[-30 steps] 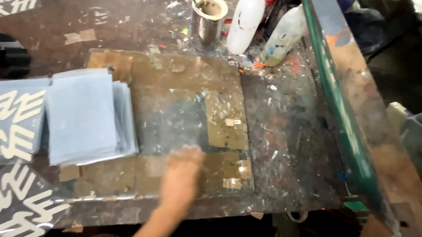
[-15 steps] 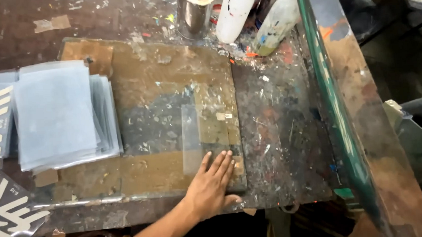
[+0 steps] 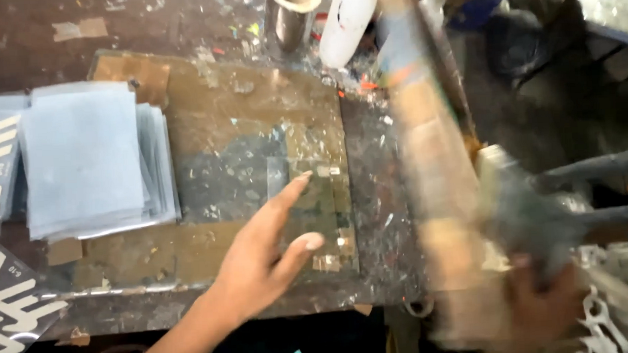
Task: Manually applying ink through a screen stencil to print designs onto material sheets.
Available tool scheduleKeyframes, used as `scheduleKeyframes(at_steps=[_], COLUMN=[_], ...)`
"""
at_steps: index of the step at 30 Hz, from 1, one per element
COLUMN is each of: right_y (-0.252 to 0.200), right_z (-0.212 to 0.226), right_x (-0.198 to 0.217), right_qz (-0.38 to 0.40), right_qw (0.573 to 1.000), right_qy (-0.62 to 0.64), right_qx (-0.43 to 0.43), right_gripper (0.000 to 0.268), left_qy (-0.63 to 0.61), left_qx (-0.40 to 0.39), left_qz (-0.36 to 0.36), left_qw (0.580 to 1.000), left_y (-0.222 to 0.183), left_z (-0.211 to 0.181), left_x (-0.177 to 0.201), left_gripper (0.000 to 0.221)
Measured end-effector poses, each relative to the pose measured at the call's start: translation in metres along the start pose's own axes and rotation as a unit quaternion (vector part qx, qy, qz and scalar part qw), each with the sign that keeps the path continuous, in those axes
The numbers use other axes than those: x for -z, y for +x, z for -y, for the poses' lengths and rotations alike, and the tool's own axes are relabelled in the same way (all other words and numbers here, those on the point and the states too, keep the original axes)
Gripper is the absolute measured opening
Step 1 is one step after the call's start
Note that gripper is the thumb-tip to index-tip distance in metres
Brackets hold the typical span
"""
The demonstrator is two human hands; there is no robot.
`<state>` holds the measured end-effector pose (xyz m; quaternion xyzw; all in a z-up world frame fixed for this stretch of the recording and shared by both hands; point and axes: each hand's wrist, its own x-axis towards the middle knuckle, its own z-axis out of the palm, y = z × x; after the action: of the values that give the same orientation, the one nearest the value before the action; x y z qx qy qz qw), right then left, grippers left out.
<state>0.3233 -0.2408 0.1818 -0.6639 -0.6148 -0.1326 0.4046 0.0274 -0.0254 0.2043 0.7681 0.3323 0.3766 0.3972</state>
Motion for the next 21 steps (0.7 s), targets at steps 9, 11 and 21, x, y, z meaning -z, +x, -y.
scheduleKeyframes(at_steps=[9,11,21], right_y=[0.070,0.066,0.024], right_z=[-0.142,-0.167,-0.134], right_x=[-0.099,-0.095,-0.078], right_qz=[0.143,0.243,0.282], right_qw=[0.988,0.954,0.942], right_qy=[-0.043,-0.059,0.061], right_qx=[-0.034,-0.166,-0.174], right_gripper=[0.030,0.032,0.038], left_qy=[-0.204,-0.093,0.184], left_qx=[0.269,0.362,0.269], left_qz=[-0.166,-0.185,-0.195], left_qw=[0.926,0.909,0.925], left_y=[-0.042,-0.045,-0.056], left_z=[0.085,0.092,0.122], left_x=[-0.020,-0.025,-0.043], left_gripper=[0.059,0.068,0.080])
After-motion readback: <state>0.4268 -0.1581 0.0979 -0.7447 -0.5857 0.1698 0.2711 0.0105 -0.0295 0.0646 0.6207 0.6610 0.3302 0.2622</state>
